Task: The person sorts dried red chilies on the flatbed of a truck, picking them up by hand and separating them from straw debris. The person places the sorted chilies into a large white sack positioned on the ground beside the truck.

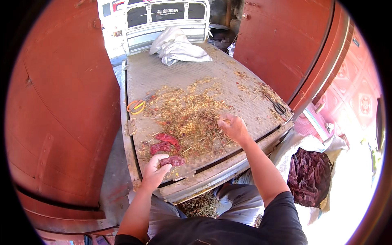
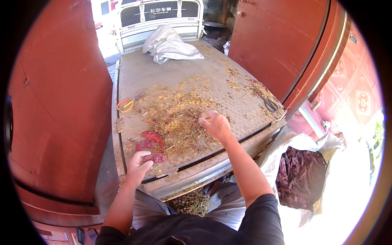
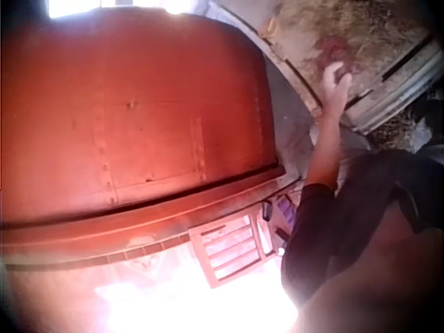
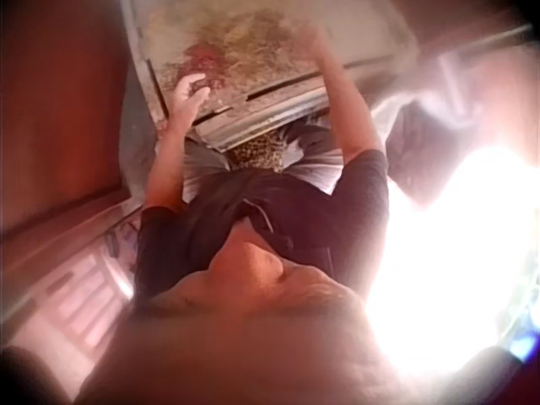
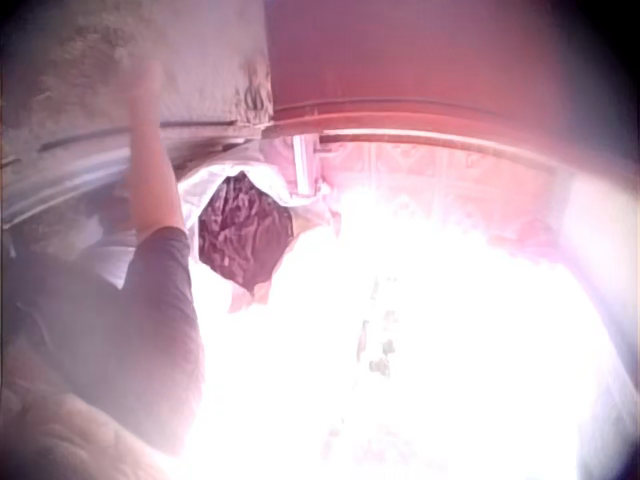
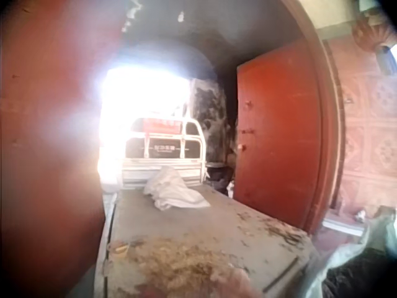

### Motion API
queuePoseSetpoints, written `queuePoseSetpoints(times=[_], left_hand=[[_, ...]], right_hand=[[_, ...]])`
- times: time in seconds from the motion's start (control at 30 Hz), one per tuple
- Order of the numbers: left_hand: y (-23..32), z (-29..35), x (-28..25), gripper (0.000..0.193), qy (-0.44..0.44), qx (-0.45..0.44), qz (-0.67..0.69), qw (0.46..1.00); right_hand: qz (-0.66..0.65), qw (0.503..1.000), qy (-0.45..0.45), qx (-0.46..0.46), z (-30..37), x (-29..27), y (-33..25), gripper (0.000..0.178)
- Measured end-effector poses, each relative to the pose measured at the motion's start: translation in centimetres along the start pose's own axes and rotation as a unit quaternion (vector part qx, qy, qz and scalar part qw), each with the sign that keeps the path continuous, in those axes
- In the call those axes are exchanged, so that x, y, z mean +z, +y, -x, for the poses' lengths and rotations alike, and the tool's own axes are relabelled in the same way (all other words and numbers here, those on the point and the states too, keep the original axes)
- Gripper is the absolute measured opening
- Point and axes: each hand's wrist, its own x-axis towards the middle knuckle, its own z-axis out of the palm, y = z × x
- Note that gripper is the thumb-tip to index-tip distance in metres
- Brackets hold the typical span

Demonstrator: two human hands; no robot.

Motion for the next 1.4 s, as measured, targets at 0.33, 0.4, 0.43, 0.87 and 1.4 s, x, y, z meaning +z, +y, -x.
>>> queuePoseSetpoints(times=[0.33,0.4,0.43,0.87,1.4], left_hand=[[-0.1,-0.1,0.0,0.034,0.02,0.005,-0.024,1.0],[-0.4,-0.1,-0.4,0.034,0.02,0.005,-0.012,1.0],[-0.5,-0.1,-0.5,0.034,0.021,0.008,-0.007,1.0],[-1.0,0.0,-0.8,0.035,0.028,-0.001,-0.003,1.0],[-0.9,0.1,-1.0,0.034,0.014,-0.004,0.002,1.0]], right_hand=[[0.124,0.991,0.0,0.041,3.0,-1.0,8.6,0.026],[0.126,0.992,-0.006,0.03,3.3,-0.3,8.2,0.025],[0.129,0.991,-0.011,0.033,3.4,0.0,7.2,0.024],[0.168,0.979,-0.108,-0.027,0.4,7.9,-1.6,0.041],[0.233,0.958,-0.057,-0.156,-1.9,11.1,-0.2,0.035]])
